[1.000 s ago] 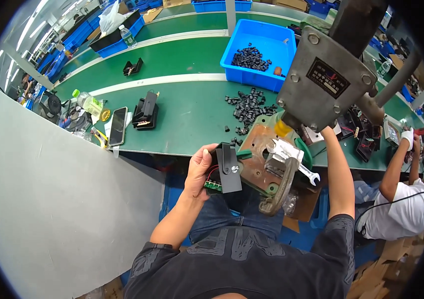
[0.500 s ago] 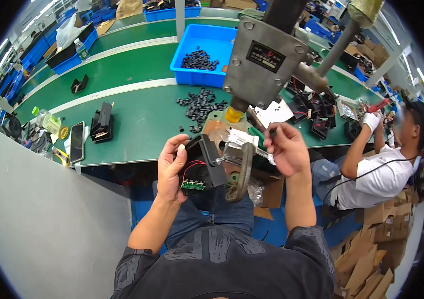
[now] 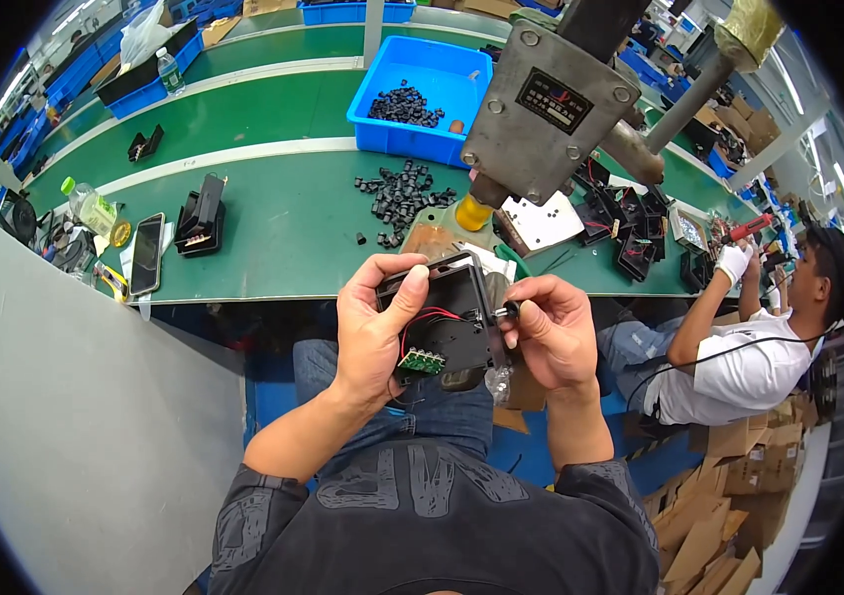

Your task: Assembling small electronic components using a manual press machine on an industrial production line.

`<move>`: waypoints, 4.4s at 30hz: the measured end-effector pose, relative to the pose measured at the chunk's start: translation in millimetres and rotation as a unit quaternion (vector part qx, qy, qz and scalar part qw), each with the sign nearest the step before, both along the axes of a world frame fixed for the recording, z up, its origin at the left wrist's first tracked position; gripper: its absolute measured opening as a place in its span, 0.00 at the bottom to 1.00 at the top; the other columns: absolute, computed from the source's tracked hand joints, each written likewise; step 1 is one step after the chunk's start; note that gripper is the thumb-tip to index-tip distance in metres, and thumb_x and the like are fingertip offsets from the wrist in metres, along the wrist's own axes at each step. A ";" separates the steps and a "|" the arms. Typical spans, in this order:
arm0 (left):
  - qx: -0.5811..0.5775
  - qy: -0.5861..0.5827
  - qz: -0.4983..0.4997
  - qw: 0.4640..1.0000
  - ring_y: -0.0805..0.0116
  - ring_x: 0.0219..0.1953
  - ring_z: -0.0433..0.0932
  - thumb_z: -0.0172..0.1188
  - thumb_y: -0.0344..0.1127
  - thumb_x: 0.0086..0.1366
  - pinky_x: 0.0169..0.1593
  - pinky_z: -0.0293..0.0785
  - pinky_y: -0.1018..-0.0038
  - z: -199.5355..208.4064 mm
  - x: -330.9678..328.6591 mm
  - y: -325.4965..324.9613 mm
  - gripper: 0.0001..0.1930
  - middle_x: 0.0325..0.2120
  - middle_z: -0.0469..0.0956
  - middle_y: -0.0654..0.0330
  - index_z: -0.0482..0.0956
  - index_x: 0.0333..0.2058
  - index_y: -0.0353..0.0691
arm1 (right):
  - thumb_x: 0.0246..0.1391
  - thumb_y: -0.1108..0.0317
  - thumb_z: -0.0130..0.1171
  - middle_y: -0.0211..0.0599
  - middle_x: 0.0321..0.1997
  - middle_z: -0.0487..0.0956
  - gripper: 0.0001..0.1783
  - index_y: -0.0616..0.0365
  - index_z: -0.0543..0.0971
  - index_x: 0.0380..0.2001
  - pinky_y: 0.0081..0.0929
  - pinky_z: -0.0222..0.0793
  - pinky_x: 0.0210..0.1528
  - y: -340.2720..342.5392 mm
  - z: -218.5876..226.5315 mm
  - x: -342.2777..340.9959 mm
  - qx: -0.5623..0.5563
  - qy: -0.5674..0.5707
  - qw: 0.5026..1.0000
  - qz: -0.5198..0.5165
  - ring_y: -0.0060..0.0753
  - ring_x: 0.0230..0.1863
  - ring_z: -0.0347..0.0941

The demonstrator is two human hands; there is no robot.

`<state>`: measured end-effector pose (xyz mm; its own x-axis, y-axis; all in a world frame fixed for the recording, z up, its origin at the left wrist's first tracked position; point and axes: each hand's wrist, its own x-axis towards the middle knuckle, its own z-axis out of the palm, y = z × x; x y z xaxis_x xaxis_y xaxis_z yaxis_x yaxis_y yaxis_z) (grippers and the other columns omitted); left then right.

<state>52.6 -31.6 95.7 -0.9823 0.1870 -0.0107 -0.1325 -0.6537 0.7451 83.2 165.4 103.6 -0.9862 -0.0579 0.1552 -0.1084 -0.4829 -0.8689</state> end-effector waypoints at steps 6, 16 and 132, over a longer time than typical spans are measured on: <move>-0.016 0.002 0.004 1.000 0.79 0.32 0.74 0.63 0.31 0.65 0.40 0.74 0.83 -1.8 -0.1 0.0 0.11 0.36 0.79 0.60 0.76 0.44 0.34 | 0.51 0.83 0.60 0.39 0.33 0.79 0.07 0.67 0.80 0.36 0.19 0.70 0.30 -9.1 4.6 3.8 0.218 0.119 0.963 -0.103 0.27 0.27 0.72; -0.082 -0.006 0.043 0.996 0.78 0.34 0.73 0.62 0.32 0.66 0.43 0.71 0.85 -12.6 -4.3 -2.2 0.11 0.38 0.79 0.58 0.75 0.44 0.35 | 0.47 0.86 0.59 0.38 0.35 0.79 0.08 0.66 0.80 0.32 0.20 0.69 0.33 -20.2 12.1 -3.1 0.418 0.161 0.881 -0.153 0.27 0.30 0.72; -0.330 0.192 0.267 0.885 0.55 0.44 0.75 0.52 0.21 0.48 0.49 0.71 0.70 -72.2 -58.0 38.2 0.30 0.44 0.77 0.51 0.69 0.54 0.33 | 0.66 0.45 0.48 0.40 0.39 0.80 0.29 0.65 0.75 0.46 0.26 0.66 0.41 96.7 216.8 -127.0 0.159 0.300 0.867 -0.365 0.27 0.35 0.72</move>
<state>-5.4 6.6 23.5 -0.8839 -0.2264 0.4093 0.4096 0.0480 0.9110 -43.8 262.1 320.4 -0.5261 0.4136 0.7431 -0.7627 0.1571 -0.6274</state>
